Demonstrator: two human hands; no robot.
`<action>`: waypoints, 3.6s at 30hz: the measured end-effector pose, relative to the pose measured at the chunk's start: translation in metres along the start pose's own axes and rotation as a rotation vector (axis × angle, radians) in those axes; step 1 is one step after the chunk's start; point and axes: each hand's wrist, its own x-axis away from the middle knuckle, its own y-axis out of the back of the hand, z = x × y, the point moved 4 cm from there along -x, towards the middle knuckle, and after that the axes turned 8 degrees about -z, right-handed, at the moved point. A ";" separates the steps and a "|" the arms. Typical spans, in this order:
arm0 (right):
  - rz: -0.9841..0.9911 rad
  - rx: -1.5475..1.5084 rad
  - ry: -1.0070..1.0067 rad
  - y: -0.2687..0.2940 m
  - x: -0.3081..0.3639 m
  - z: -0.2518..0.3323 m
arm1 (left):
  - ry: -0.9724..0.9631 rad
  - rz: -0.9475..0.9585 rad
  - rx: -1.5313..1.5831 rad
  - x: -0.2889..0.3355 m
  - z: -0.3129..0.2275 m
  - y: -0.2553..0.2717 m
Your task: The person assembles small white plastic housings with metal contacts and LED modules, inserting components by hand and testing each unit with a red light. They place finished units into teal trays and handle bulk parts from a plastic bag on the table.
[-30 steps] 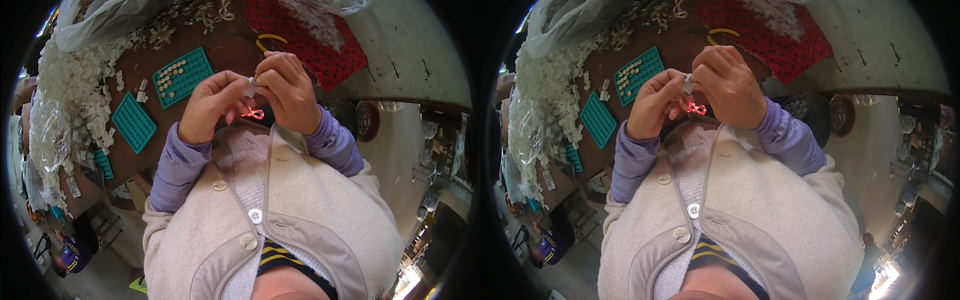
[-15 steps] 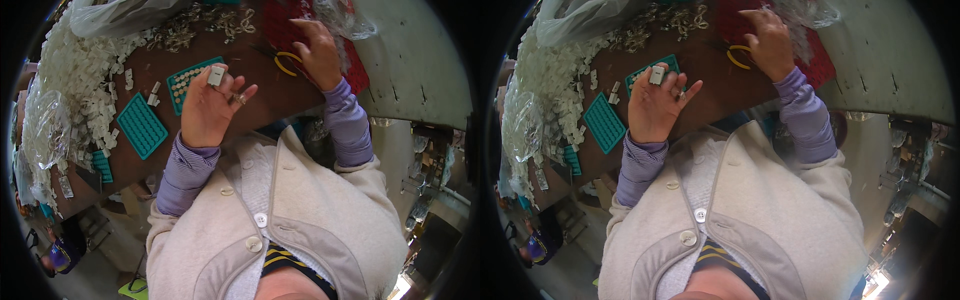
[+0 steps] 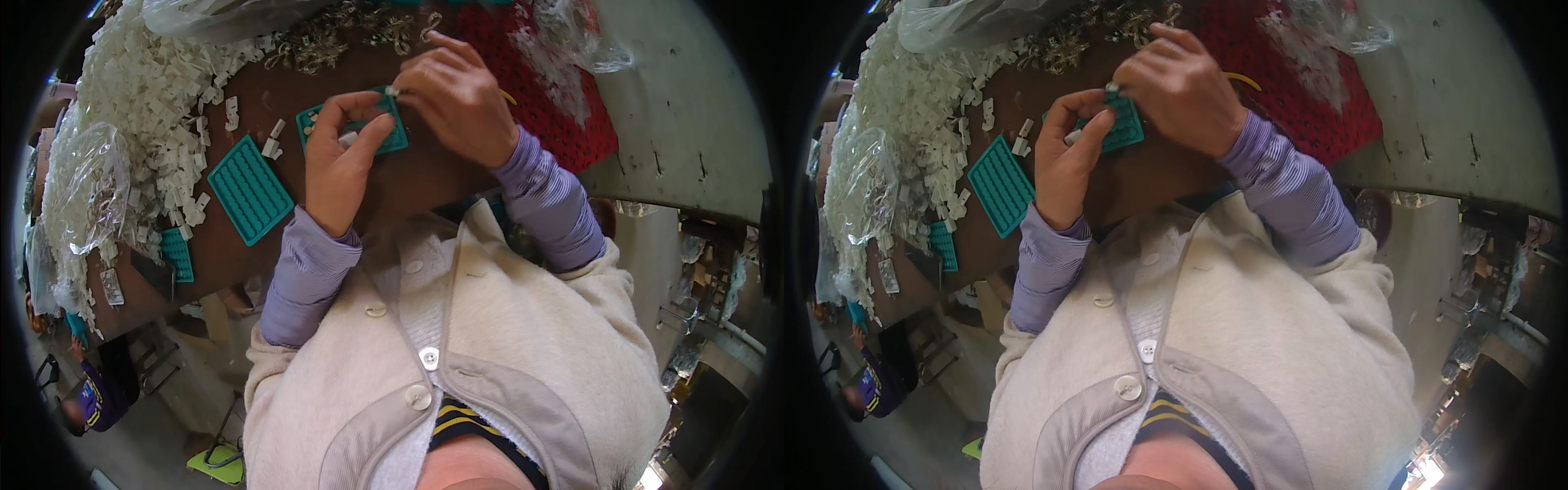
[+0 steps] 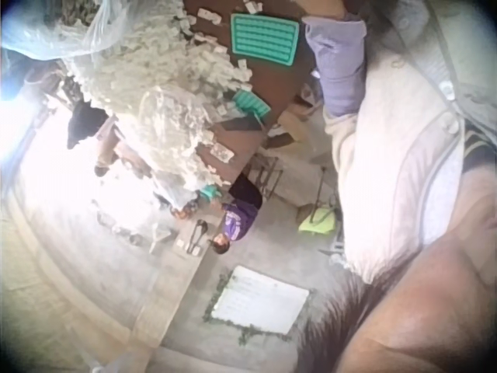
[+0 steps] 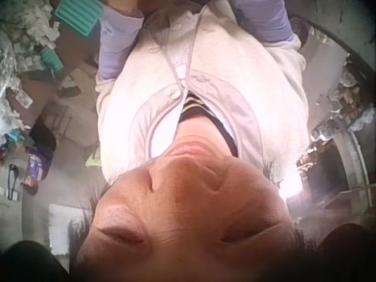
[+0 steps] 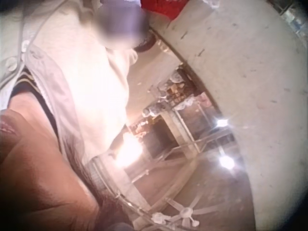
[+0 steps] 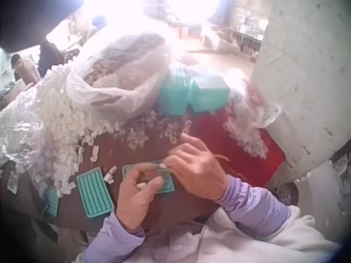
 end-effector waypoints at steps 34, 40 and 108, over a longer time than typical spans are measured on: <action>0.121 -0.891 -0.706 -0.036 0.021 0.076 | -0.179 -0.209 -0.768 -0.006 -0.033 0.118; 0.021 -1.163 -0.754 -0.035 0.010 0.079 | -0.005 0.050 -0.269 0.038 -0.031 0.075; 0.111 -0.132 -0.222 -0.106 0.011 0.085 | 0.131 -0.208 0.132 0.056 0.002 0.114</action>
